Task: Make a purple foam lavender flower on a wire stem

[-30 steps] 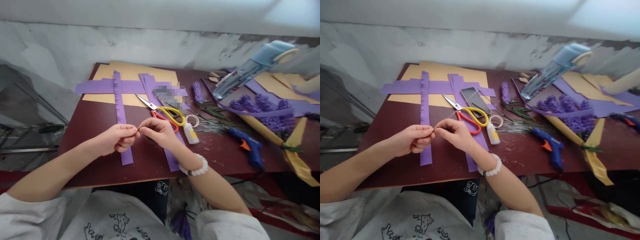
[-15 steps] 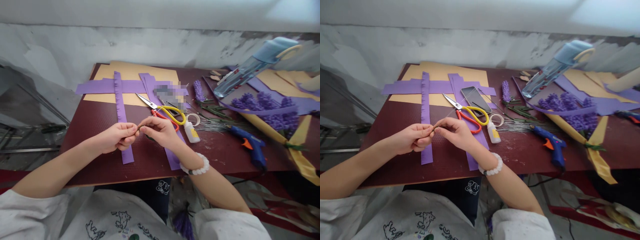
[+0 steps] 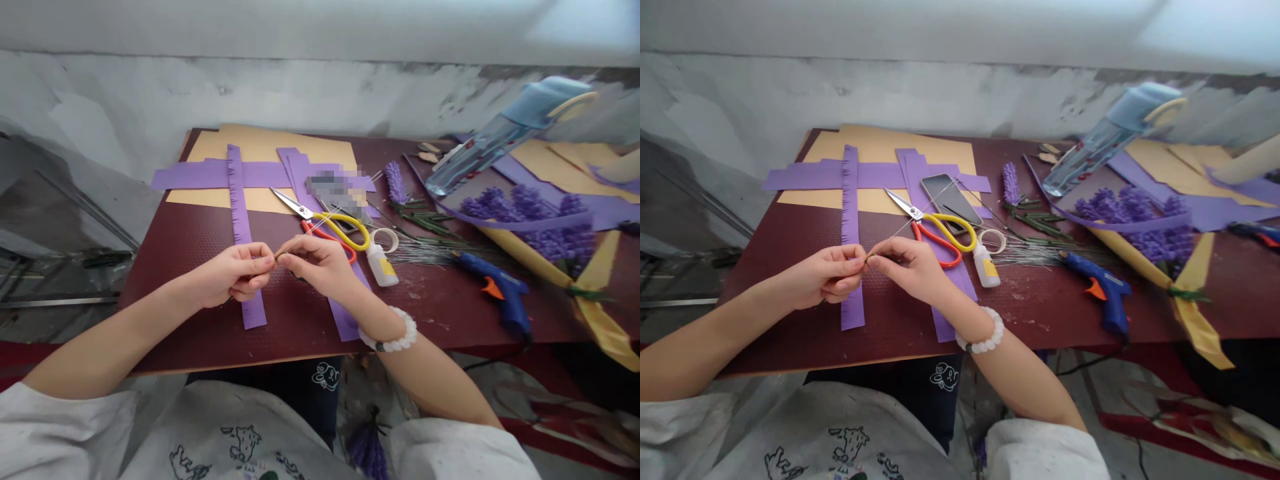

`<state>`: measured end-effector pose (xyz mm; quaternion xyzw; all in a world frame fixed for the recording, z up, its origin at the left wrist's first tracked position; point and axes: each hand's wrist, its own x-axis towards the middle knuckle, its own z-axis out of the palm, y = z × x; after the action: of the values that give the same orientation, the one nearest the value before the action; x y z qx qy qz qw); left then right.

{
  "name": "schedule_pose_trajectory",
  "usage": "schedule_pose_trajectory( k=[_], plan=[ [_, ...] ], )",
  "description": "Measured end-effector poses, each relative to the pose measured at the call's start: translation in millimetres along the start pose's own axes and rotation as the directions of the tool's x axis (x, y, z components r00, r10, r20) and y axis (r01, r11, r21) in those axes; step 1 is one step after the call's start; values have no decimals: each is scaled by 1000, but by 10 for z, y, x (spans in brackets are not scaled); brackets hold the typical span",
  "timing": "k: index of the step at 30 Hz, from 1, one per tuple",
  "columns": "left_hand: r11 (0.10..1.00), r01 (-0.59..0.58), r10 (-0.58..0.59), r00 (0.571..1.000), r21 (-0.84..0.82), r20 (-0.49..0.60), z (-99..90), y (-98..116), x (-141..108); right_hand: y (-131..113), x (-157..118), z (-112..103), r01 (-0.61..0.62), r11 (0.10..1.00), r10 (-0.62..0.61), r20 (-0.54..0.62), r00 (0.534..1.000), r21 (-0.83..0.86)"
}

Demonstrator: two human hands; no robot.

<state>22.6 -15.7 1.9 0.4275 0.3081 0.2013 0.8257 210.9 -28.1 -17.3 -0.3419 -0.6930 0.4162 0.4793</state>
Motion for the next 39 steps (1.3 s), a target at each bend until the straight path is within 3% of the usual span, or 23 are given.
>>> schedule_pose_trajectory(
  k=[6,14,20,26,39],
  plan=[
    [996,-52,51,999,75,9,-45,14,6,-37,-10,-27,49,994,-46,30,998,-103],
    [997,29,-36,995,74,91,-30,23,-24,-70,-20,-54,86,989,-80,56,995,-118],
    [999,1,-3,999,53,45,31,23,-39,-77,-33,-39,80,977,-81,3,997,-196],
    [993,-66,65,998,98,6,14,12,-8,-59,-29,-21,57,984,-57,7,998,-167],
    [997,-33,33,999,65,7,23,21,-26,-63,-28,-32,10,997,-9,16,1000,-80]
  ],
)
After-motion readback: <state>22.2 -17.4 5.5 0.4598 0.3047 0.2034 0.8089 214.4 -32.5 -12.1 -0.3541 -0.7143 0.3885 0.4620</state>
